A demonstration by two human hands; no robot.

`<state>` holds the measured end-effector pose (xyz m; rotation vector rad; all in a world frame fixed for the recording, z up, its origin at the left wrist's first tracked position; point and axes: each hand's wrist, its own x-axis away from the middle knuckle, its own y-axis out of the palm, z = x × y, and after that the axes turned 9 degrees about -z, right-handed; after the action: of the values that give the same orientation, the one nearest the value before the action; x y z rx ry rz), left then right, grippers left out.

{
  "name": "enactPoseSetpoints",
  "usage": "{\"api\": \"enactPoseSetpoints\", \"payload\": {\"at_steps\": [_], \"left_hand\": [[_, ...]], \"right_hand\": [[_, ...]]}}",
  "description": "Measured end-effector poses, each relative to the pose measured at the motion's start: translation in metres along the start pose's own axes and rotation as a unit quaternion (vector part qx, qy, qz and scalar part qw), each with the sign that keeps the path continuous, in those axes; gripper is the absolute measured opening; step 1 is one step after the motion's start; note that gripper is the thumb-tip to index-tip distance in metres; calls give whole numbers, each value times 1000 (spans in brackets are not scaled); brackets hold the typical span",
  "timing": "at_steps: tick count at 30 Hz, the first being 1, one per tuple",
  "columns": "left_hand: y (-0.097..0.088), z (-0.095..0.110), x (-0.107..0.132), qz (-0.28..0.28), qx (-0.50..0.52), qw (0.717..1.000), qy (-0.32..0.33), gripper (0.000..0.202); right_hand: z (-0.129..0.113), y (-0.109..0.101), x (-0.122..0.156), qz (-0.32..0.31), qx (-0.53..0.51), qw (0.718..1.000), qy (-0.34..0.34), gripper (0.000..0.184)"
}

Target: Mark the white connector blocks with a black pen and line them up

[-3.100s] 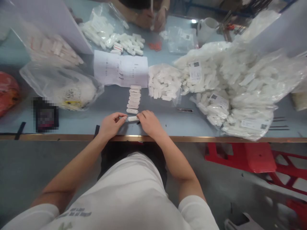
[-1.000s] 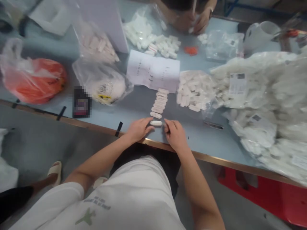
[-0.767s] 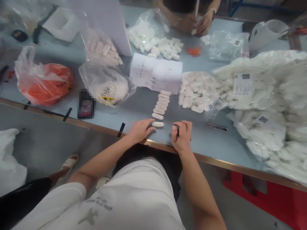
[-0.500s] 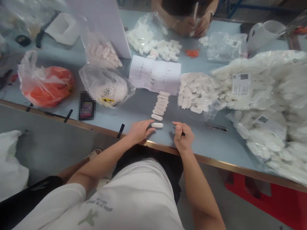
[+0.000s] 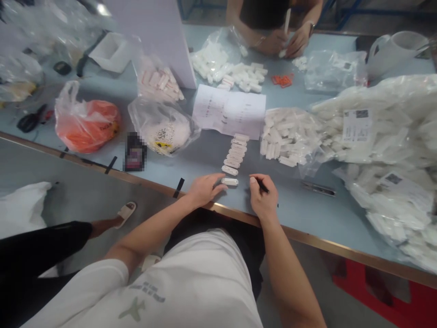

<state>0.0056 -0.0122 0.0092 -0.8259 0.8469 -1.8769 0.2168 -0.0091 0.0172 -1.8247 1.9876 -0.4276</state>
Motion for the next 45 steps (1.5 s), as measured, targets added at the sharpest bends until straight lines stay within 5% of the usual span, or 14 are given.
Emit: {"api": "enactPoseSetpoints", "payload": {"at_steps": [4,8,15,18,22,27,32,45], "left_hand": [[-12,-4,12,15,2,1000,-25,40],[-37,-30,39,68,-62,990,-111,36],[-104,-93,83,108,-209,890,-390,47],[-118,-98,85,115,-215,869,-431,50],[-108,-80,70,103,-185,912,-353,47],[-69,-37,44,46,-97,978,-177,40],[-33,-5,22,3,-39,999,-31,44],[-7,-3,6,9,-54,999,2,61]], "right_hand": [[5,1,1,-5,-5,1000,11,28],[8,0,3,-6,-7,1000,26,29],[3,1,2,-9,-15,999,28,31],[3,1,2,-12,-13,999,28,32],[3,1,2,-6,-10,999,37,33],[4,-1,2,-8,-15,999,40,33],[10,-1,2,-13,-33,998,44,32],[9,-2,0,-17,-48,997,57,32]]}}
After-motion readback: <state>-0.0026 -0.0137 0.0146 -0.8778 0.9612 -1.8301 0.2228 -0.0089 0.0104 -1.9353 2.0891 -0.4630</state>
